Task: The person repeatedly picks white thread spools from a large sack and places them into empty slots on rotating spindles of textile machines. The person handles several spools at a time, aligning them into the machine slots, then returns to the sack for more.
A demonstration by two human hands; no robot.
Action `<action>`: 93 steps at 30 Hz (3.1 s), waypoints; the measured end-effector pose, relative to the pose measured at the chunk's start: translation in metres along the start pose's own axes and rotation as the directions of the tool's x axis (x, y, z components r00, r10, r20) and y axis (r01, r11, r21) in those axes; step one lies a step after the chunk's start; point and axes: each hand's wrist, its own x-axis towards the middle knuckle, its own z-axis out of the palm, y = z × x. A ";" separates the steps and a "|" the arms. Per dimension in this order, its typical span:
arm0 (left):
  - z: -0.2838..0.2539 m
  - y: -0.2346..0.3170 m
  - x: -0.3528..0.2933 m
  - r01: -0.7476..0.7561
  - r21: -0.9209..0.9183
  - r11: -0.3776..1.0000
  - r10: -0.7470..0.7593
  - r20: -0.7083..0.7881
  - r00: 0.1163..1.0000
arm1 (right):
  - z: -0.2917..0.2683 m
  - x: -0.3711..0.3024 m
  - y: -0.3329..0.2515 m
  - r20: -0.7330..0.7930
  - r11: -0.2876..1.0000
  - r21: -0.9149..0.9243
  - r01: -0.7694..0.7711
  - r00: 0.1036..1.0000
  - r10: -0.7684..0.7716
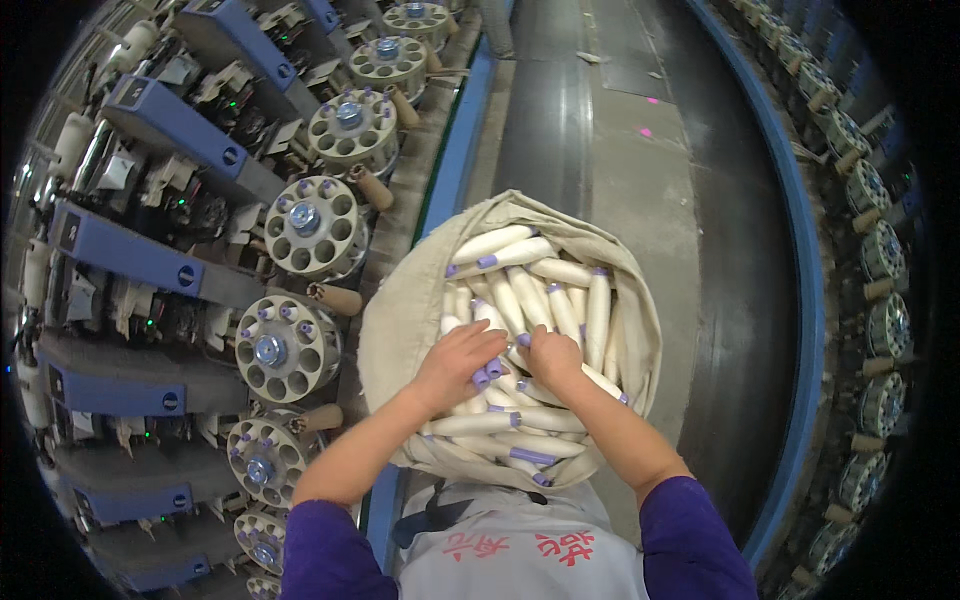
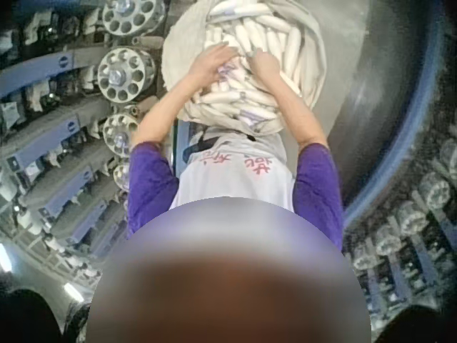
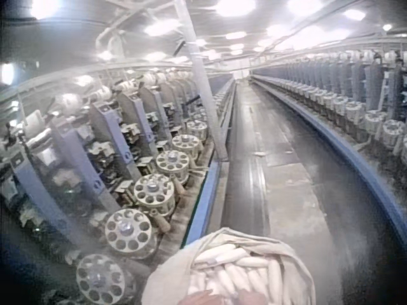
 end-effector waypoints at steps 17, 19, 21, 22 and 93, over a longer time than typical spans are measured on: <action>-0.105 0.189 -0.295 -0.079 -0.590 0.803 -0.298 -0.513 0.805 | -0.126 -0.224 -0.320 0.125 0.420 0.735 0.533 0.502 -0.856; -0.124 0.194 -0.378 -0.055 -0.649 0.759 -0.420 -0.552 0.720 | -0.074 -0.230 -0.353 0.335 0.358 0.931 -0.067 0.544 -0.769; -0.137 0.202 -0.467 -0.143 -0.726 0.672 -0.613 -0.655 0.442 | -0.015 -0.250 -0.363 0.513 0.439 0.856 -0.273 0.342 -0.787; -0.142 0.205 -0.511 -0.212 -0.761 0.613 -0.713 -0.649 0.266 | 0.009 -0.264 -0.365 0.624 0.563 0.779 -0.276 0.251 -0.740; -0.218 0.003 -0.456 -0.725 -0.682 0.095 -0.603 -0.619 0.503 | 0.089 -0.208 -0.349 0.712 0.550 0.572 -0.609 0.035 -0.701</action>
